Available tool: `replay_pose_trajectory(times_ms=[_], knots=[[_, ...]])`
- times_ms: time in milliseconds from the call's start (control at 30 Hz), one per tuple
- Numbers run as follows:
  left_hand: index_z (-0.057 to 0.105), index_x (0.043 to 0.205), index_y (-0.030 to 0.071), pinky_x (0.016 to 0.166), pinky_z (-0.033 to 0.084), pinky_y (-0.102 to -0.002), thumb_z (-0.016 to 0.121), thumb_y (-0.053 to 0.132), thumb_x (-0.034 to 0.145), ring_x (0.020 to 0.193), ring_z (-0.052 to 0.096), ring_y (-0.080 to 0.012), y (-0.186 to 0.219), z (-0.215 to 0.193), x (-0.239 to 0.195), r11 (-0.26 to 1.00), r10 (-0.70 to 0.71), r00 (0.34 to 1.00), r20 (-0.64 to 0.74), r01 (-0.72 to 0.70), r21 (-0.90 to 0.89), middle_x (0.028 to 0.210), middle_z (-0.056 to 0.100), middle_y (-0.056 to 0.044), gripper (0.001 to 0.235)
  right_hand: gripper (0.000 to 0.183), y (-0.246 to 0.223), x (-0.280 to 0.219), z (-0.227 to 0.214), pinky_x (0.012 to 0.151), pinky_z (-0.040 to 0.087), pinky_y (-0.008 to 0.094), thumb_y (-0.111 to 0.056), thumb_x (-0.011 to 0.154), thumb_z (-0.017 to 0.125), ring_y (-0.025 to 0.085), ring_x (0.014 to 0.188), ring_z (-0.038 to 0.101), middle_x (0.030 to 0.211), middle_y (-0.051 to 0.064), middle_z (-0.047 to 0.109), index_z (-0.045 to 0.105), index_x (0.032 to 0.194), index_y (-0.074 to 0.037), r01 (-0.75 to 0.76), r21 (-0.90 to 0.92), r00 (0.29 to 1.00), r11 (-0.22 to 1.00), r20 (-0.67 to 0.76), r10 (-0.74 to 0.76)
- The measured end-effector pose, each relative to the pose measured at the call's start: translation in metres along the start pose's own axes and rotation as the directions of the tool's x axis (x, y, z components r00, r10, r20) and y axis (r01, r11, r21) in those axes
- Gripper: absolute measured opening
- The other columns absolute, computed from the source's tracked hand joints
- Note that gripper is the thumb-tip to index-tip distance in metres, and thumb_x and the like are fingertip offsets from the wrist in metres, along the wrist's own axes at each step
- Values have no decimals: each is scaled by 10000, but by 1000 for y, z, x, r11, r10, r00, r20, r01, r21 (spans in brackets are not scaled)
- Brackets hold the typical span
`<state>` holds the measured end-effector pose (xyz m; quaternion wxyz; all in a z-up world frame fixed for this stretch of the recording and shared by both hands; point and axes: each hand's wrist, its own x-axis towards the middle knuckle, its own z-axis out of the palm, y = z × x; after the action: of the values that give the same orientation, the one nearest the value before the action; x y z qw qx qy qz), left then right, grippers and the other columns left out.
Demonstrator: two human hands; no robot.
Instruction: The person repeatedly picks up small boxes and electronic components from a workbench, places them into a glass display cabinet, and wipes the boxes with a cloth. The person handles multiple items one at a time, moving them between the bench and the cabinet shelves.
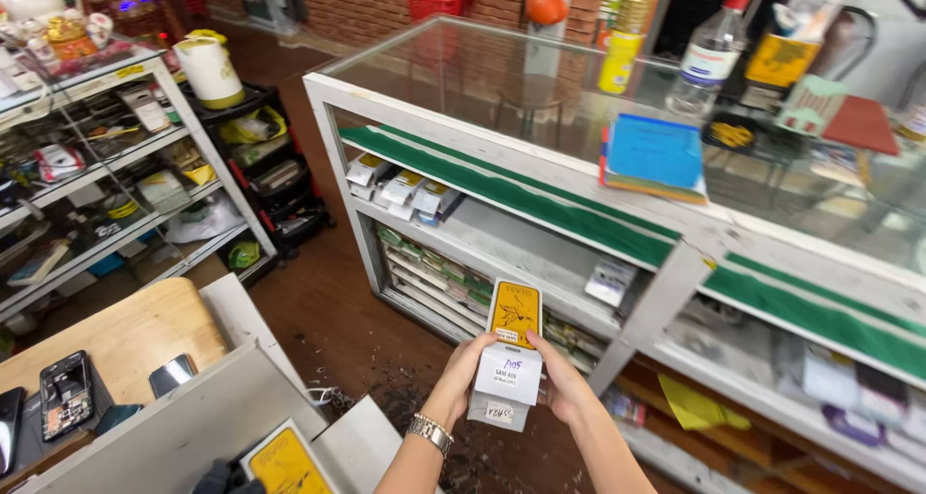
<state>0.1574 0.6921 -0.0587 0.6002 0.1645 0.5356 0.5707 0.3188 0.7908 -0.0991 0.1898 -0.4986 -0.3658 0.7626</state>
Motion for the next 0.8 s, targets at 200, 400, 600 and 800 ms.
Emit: replay_pose_trajectory(times_ms=[200,400,600,800], knots=[[648,1269,-11,816,588,-338,644,405,866,942,748,-213,12,-14,107,995,-35,991,-127,23,-100,1093,765,-135,579,679,-33,127,-4,1002,469,458,-585,841,684,273,1186,603,1297,89,675,637,1342,-129,-121,6,990,993,77,120],[659,1271,52,840,586,-345,631,414,871,953,747,-214,17,-27,202,988,-79,973,-218,47,-150,1100,769,-117,541,715,-57,231,-5,1053,414,498,-579,832,692,293,1244,561,1328,97,646,590,1394,-149,-131,-47,990,990,38,133],[695,1231,58,812,577,-319,623,418,856,920,749,-200,20,-44,281,991,-58,969,-240,27,-131,1069,777,-119,525,748,-70,291,6,1082,353,562,-586,815,687,276,1293,539,1398,93,642,578,1437,-185,-71,-7,998,997,1,71],[699,1212,22,822,562,-301,620,434,856,886,741,-208,22,-72,380,994,-75,974,-214,56,-98,1027,775,-128,550,759,-90,354,13,1055,308,685,-566,807,637,264,1358,474,1465,24,553,483,1474,-240,-106,52,994,993,-20,107]])
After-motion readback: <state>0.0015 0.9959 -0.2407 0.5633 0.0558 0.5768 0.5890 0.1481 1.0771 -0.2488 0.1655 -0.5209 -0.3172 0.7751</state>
